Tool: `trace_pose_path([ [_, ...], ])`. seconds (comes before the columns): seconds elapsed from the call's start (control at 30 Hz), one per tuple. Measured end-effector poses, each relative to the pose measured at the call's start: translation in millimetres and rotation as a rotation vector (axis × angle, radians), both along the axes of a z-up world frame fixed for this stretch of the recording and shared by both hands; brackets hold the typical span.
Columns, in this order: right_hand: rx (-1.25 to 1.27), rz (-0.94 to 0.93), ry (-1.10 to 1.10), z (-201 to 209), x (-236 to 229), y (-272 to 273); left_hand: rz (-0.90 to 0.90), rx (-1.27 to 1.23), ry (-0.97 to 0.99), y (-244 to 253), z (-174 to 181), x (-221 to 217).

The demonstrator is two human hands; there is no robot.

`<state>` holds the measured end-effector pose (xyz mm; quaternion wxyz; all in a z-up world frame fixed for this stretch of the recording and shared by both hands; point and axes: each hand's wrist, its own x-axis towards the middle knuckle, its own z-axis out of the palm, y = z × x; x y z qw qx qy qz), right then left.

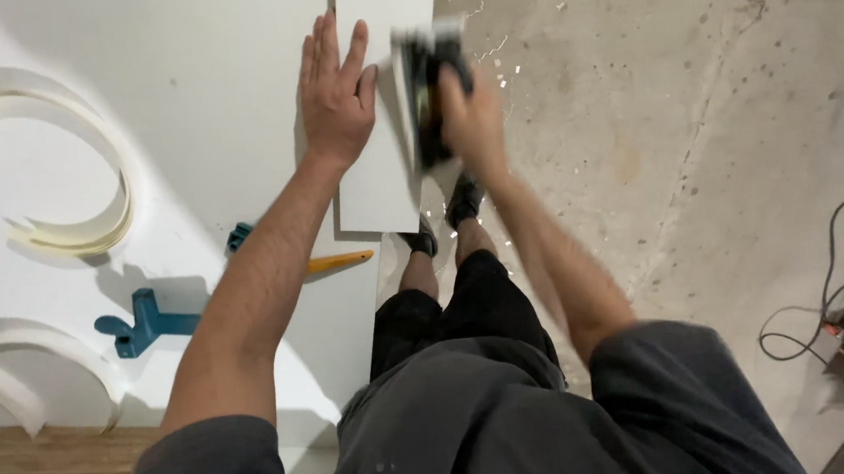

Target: The person applies a white edge band to a wooden board, uses a household iron to heat and adhere the band, and then trims the excess material with a utility knife. They also use a small blue tool to press the edge and a black block to smooth the surface.

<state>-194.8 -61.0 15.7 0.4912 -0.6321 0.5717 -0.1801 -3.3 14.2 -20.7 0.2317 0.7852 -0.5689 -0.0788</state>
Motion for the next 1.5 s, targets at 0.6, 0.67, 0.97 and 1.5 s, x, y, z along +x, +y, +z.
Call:
trace_pose_path([
  [0.6,0.155,0.098,0.156,-6.5,-40.7,74.5,0.024,-0.024,0.030,-3.0,9.1,-3.0],
  [0.67,0.024,0.063,0.002,5.8,-1.3,1.5,0.012,-0.091,0.003,-4.7,4.7,-0.1],
  [0.97,0.269,0.469,-0.160,14.0,-91.5,231.3,0.041,0.020,0.028,-4.7,9.5,-0.8],
  [1.5,-0.554,0.861,-0.375,5.4,49.9,240.7,0.038,-0.049,0.043,-4.8,1.9,0.0],
])
